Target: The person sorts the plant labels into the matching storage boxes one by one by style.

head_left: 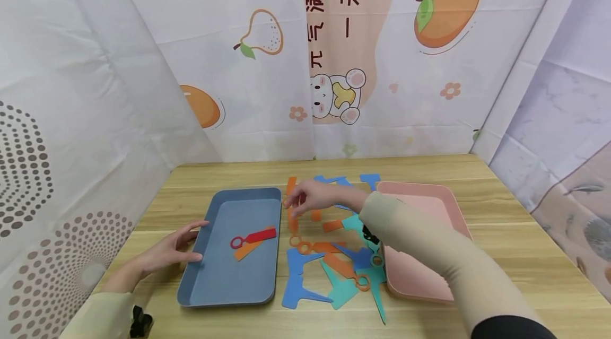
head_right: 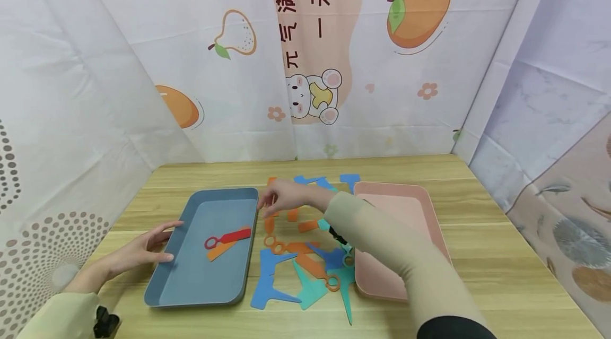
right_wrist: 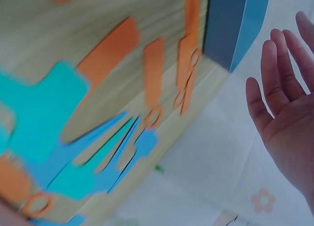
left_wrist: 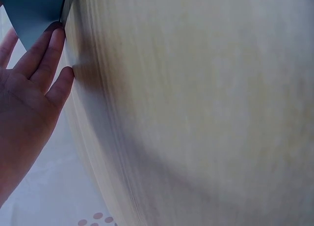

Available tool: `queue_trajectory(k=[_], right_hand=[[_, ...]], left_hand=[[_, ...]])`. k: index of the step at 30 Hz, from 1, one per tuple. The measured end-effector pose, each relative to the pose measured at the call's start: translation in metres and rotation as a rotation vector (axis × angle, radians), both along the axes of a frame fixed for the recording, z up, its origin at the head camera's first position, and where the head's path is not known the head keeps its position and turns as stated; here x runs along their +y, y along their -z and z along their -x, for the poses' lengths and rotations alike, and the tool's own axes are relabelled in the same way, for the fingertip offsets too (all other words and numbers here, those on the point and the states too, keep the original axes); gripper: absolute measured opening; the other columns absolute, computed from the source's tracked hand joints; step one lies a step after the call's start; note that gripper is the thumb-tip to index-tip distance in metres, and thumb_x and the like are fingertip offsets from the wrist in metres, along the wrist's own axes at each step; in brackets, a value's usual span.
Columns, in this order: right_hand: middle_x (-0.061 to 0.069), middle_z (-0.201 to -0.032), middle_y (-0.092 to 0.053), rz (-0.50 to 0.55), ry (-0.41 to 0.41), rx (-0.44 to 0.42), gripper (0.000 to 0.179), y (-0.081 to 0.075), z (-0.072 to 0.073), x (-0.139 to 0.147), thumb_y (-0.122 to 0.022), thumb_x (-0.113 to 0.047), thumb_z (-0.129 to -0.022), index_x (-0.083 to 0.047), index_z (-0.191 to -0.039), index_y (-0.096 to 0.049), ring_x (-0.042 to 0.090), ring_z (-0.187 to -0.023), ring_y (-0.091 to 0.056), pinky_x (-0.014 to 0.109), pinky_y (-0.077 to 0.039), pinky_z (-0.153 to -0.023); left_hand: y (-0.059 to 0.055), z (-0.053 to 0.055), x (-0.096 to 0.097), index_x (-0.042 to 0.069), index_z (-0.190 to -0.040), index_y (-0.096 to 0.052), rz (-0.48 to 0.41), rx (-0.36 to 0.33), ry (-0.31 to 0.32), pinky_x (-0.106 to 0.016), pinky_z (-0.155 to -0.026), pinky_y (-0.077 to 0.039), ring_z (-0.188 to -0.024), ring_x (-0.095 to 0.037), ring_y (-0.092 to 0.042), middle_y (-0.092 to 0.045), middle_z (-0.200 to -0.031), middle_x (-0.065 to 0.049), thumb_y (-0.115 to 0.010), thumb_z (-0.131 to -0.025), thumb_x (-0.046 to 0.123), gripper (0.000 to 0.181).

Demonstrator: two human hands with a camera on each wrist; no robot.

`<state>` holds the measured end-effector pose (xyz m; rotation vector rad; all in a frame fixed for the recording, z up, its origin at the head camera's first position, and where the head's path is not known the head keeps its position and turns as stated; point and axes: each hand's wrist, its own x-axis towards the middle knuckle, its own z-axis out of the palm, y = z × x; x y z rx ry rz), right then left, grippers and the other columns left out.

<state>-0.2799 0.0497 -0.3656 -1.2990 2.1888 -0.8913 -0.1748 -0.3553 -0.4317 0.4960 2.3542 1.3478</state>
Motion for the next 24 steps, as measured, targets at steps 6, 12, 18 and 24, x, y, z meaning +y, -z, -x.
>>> queue_trajectory(k=[6, 12, 18, 24], right_hand=[[-0.005, -0.089, -0.066, 0.014, 0.027, 0.009, 0.023, 0.002, 0.005, 0.037, -0.069, -0.014, -0.092, -0.004, -0.112, -0.071, 0.008, -0.08, -0.061, 0.027, -0.051, -0.073], [-0.006, -0.09, -0.066, -0.03, 0.069, 0.011, 0.022, -0.003, -0.001, 0.07, -0.069, -0.013, -0.091, -0.004, -0.112, -0.071, 0.009, -0.08, -0.06, 0.028, -0.051, -0.073], [-0.005, -0.089, -0.069, -0.053, 0.031, -0.019, 0.023, 0.002, -0.013, 0.094, -0.071, -0.012, -0.09, 0.0, -0.109, -0.071, 0.009, -0.08, -0.061, 0.029, -0.051, -0.073], [0.0, -0.088, -0.069, -0.049, -0.015, -0.078, 0.02, 0.016, -0.028, 0.109, -0.072, -0.005, -0.087, 0.003, -0.105, -0.071, 0.01, -0.079, -0.061, 0.03, -0.052, -0.073]], left_hand=[[0.001, -0.001, -0.001, -0.001, -0.15, -0.022, -0.004, -0.022, -0.018, -0.015, -0.091, -0.037, -0.135, -0.055, -0.02, -0.022, -0.149, -0.037, -0.069, -0.09, 0.01, 0.077], [0.001, -0.001, 0.0, -0.001, -0.15, -0.022, -0.006, -0.023, -0.021, -0.015, -0.091, -0.037, -0.134, -0.054, -0.021, -0.022, -0.149, -0.037, -0.07, -0.09, 0.01, 0.078], [-0.002, -0.001, 0.0, -0.002, -0.149, -0.023, 0.016, 0.005, -0.024, -0.019, -0.091, -0.039, -0.132, -0.049, -0.03, -0.027, -0.147, -0.037, -0.07, -0.09, 0.01, 0.076], [-0.003, -0.002, 0.001, 0.0, -0.15, -0.023, 0.028, -0.011, -0.032, -0.034, -0.096, -0.04, -0.133, -0.054, -0.026, -0.026, -0.147, -0.037, -0.07, -0.09, 0.012, 0.077]])
